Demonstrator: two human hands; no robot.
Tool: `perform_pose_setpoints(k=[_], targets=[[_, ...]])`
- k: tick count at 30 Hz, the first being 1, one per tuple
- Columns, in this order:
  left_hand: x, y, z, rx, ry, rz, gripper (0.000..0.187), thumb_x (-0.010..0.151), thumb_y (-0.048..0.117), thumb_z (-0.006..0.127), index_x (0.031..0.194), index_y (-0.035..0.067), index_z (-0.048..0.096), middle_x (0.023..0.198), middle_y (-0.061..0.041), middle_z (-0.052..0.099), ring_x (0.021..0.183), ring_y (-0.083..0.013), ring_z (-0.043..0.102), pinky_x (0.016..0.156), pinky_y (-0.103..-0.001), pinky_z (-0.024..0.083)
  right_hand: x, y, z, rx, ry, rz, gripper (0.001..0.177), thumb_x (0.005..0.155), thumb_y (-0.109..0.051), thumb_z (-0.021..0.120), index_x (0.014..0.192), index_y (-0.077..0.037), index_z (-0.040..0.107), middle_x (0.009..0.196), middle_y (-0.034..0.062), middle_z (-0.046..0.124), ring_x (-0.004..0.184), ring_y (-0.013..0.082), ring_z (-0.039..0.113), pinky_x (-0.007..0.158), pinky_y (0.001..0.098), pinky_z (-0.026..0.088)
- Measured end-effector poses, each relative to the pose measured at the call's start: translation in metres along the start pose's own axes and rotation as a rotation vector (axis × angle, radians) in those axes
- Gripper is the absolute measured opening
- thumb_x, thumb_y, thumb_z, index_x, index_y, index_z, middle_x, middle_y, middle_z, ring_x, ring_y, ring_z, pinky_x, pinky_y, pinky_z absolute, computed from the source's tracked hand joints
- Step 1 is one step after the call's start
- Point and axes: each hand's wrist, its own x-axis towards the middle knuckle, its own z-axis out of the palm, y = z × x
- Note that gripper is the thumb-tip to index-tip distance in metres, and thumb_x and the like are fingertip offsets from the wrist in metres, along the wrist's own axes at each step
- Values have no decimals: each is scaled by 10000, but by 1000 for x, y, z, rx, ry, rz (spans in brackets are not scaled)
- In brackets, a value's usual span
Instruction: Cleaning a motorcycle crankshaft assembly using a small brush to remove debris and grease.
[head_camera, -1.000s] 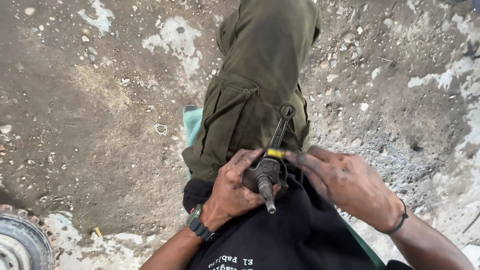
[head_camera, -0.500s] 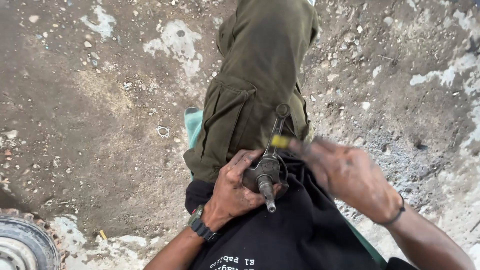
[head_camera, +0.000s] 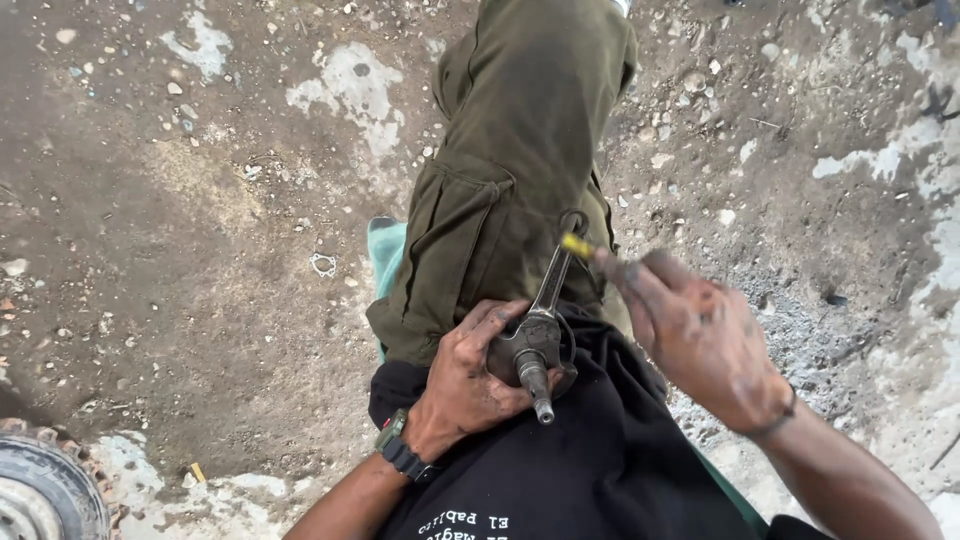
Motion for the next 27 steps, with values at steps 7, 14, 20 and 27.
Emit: perform_pose_setpoints(k=[7,14,20,27], targets=[[-1,-3,0,-14,-15,24,777,704,364,926,1310,10,592,1153,-140,677,956,-257,737,791,-345,634,-9,1,5,-51,-104,-69,500,1089,-313,305,1574,-415,238,1368,347,573,205,-15,388,100,169,333],[0,-4,1,-16,-9,29,784,715,367,918,1337,30,582,1161,-126,677,971,-247,735,808,-338,622,-2,1,8,159,-151,-23,372,1017,-176,501,1374,-155,603,917,45,693,349,87,532,238,242,478],[1,-3,0,1,-9,40,761,712,359,910,1290,-19,590,1149,-152,679,997,-281,723,849,-360,615,0,-6,2,73,-183,14,384,1014,-288,489,1376,-207,590,953,25,637,401,192,560,307,346,489],[0,-4,-1,-28,-24,38,748,716,355,907,1275,-37,603,1166,-158,687,1002,-270,731,864,-347,614,-3,1,6,32,-234,-67,503,1027,-129,402,1502,-289,441,1263,183,643,236,34,413,125,210,370]])
